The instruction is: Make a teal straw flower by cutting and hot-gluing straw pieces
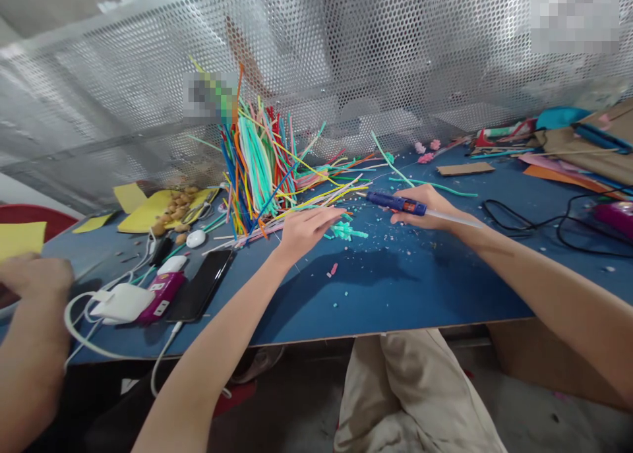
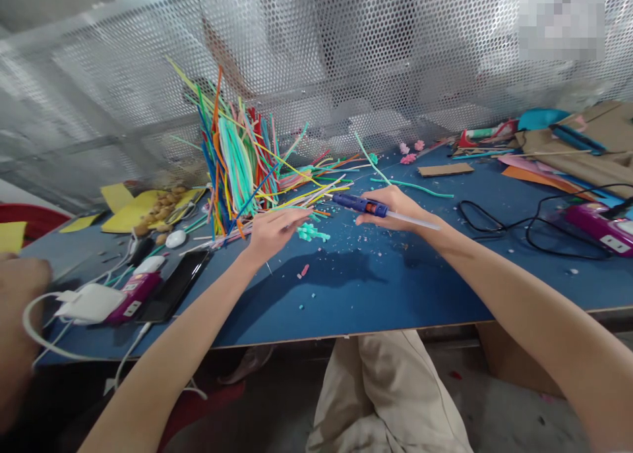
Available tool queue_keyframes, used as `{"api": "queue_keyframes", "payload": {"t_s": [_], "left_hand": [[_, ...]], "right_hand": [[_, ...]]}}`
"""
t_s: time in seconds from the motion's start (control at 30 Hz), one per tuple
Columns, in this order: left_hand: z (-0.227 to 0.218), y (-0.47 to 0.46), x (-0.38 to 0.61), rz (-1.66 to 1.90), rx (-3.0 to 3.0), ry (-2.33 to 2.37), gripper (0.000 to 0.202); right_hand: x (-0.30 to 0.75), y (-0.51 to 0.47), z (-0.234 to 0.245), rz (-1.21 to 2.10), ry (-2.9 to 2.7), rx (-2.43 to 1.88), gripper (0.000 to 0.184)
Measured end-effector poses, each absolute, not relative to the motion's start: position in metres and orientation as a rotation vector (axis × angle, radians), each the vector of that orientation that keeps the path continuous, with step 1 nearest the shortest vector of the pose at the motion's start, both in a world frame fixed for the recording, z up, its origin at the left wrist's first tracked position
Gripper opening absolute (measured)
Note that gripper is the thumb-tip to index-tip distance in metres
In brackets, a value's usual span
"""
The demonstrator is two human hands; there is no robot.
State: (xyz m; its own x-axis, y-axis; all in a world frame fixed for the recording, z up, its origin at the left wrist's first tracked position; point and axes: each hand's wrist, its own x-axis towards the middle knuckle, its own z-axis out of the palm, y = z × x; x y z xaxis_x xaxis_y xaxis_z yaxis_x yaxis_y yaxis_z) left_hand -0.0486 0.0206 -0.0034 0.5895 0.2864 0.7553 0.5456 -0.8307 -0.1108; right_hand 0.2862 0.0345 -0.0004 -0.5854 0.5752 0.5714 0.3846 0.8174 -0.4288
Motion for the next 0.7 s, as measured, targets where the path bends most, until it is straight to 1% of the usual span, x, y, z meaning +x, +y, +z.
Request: {"api": "queue_keyframes", "payload": {"t_s": [0.07, 0.23, 0.3, 0.47, 0.6, 0.7], "left_hand": [[-0.002, 0.019, -0.047, -1.134, -2.459, -0.662, 0.025], [0.002, 0.015, -0.044, -1.224, -2.337, -0.737, 0.011], [0.002, 0.014, -0.043, -1.234, -2.288, -0.777, 0.009], [-0.001, 0.015, -0.043, -1.220, -2.288, -0.840, 0.015], [-0.001, 0.014, -0.043, -1.178, -2.334, -0.817, 0.017], [-0.001, 0.014, -0.042, -1.178, -2.331, -0.801, 0.017]], "right_hand": [[0.283, 0.030, 0.000, 0.318, -2.251, -0.625, 0.038], [0.280, 0.021, -0.001, 0.287, -2.235, -0.542, 0.040], [0.279, 0.020, -0.003, 0.266, -2.223, -0.539, 0.039], [0.275, 0.018, -0.004, 0.272, -2.252, -0.507, 0.038], [0.273, 0.017, -0.005, 0.269, -2.255, -0.490, 0.043], [0.273, 0.016, -0.006, 0.262, -2.234, -0.483, 0.042]]}}
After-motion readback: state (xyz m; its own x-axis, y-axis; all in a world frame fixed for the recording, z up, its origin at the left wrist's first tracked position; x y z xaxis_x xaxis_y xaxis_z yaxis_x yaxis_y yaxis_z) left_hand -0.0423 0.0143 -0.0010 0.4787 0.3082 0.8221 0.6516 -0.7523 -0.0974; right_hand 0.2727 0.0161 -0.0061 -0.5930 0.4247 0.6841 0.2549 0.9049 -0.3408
